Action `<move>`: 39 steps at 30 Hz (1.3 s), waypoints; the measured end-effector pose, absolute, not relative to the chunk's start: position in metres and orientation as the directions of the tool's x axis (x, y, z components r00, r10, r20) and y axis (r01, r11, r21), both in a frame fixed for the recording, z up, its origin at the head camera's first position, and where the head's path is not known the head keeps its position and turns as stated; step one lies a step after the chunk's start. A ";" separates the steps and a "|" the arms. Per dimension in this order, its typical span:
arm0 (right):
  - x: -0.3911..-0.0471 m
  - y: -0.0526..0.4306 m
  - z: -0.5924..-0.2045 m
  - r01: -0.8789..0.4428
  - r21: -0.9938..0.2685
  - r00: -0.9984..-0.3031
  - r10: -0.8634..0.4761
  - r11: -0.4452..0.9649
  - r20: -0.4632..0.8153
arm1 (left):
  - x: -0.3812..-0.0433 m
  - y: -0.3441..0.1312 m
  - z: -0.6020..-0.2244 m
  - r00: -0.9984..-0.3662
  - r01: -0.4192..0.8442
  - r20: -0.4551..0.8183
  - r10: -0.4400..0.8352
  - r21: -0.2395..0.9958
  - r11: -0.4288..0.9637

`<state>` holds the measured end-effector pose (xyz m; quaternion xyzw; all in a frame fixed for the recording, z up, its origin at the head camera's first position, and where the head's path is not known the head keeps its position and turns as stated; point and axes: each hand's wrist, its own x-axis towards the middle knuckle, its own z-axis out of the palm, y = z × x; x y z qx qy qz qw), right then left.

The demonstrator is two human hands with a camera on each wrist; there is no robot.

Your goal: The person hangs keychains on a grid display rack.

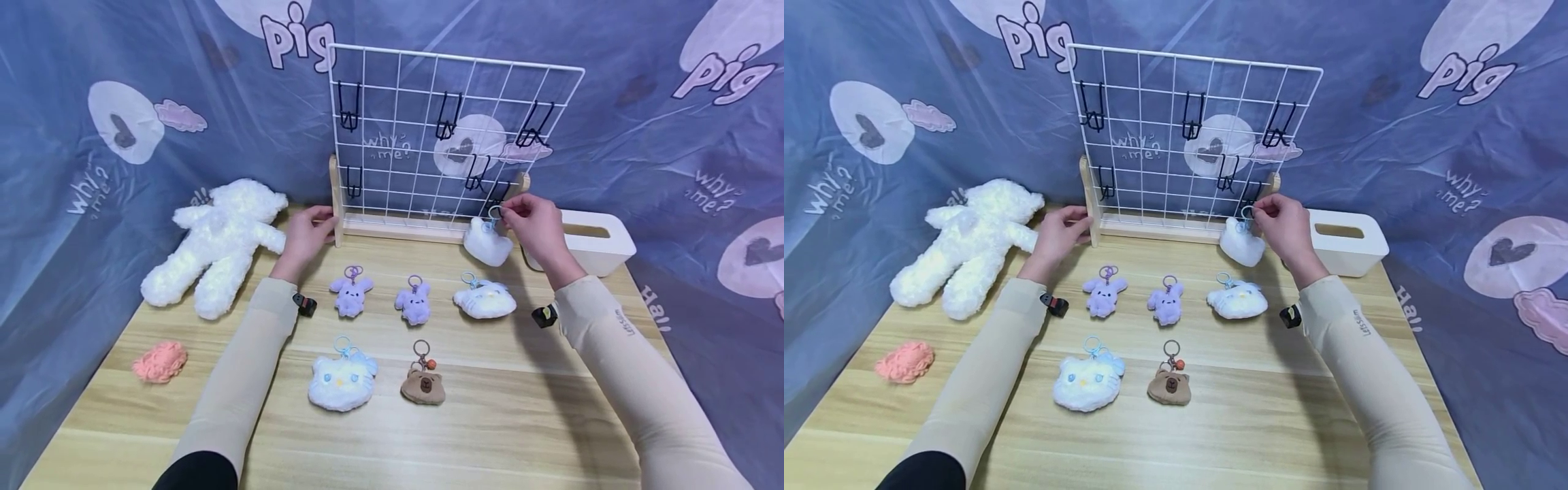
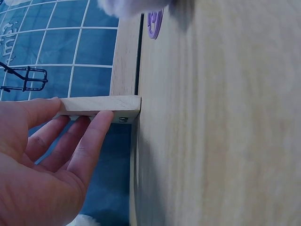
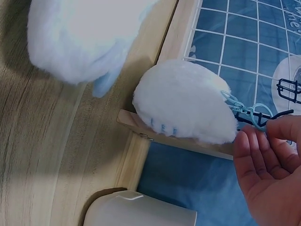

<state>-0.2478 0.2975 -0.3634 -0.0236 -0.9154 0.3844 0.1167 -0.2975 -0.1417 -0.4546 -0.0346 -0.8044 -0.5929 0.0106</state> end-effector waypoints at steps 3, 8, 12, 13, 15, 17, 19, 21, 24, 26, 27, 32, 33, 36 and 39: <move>-0.246 0.298 -0.362 -0.039 -0.712 -0.972 0.138 0.701 0.188 | -0.297 -0.141 -0.455 -0.997 0.067 0.057 0.043 0.954 0.293; -0.240 0.298 -0.359 -0.027 -0.699 -0.974 0.139 0.714 0.180 | -0.296 -0.141 -0.454 -0.998 0.060 0.051 0.041 0.956 0.288; -0.232 0.297 -0.356 -0.030 -0.666 -0.973 0.131 0.746 0.191 | -0.293 -0.141 -0.452 -0.998 0.056 0.046 0.040 0.955 0.291; -0.230 0.297 -0.355 -0.034 -0.659 -0.972 0.127 0.752 0.196 | -0.293 -0.141 -0.451 -0.998 0.056 0.046 0.041 0.954 0.295; -0.226 0.297 -0.352 -0.044 -0.646 -0.970 0.121 0.762 0.209 | -0.293 -0.140 -0.451 -0.998 0.058 0.047 0.044 0.952 0.301; -0.221 0.296 -0.350 -0.052 -0.640 -0.970 0.115 0.767 0.216 | -0.293 -0.140 -0.450 -0.998 0.061 0.049 0.047 0.951 0.303; -0.217 0.294 -0.349 -0.055 -0.640 -0.972 0.107 0.766 0.211 | -0.294 -0.140 -0.451 -0.997 0.065 0.054 0.047 0.952 0.300; -0.212 0.292 -0.349 -0.053 -0.642 -0.975 0.100 0.765 0.200 | -0.294 -0.140 -0.451 -0.997 0.070 0.059 0.046 0.952 0.298; -0.204 0.289 -0.349 -0.056 -0.651 -0.978 0.090 0.757 0.189 | -0.295 -0.139 -0.451 -0.997 0.074 0.063 0.045 0.951 0.301; -0.200 0.286 -0.350 -0.071 -0.662 -0.979 0.074 0.746 0.189 | -0.295 -0.140 -0.451 -0.997 0.072 0.062 0.043 0.950 0.304; -0.197 0.285 -0.350 -0.080 -0.669 -0.980 0.065 0.739 0.190 | -0.295 -0.140 -0.451 -0.997 0.070 0.060 0.043 0.950 0.305; -0.186 0.278 -0.354 -0.112 -0.702 -0.984 0.020 0.703 0.177 | -0.295 -0.140 -0.451 -0.998 0.061 0.051 0.042 0.951 0.304; -0.184 0.275 -0.355 -0.113 -0.710 -0.985 0.014 0.695 0.171 | -0.295 -0.140 -0.451 -0.998 0.061 0.050 0.042 0.951 0.303; -0.175 0.268 -0.358 -0.122 -0.738 -0.988 -0.012 0.664 0.152 | -0.295 -0.140 -0.450 -0.998 0.065 0.056 0.039 0.952 0.299; -0.167 0.260 -0.362 -0.121 -0.777 -0.992 -0.053 0.618 0.112 | -0.295 -0.140 -0.450 -0.997 0.069 0.060 0.040 0.952 0.297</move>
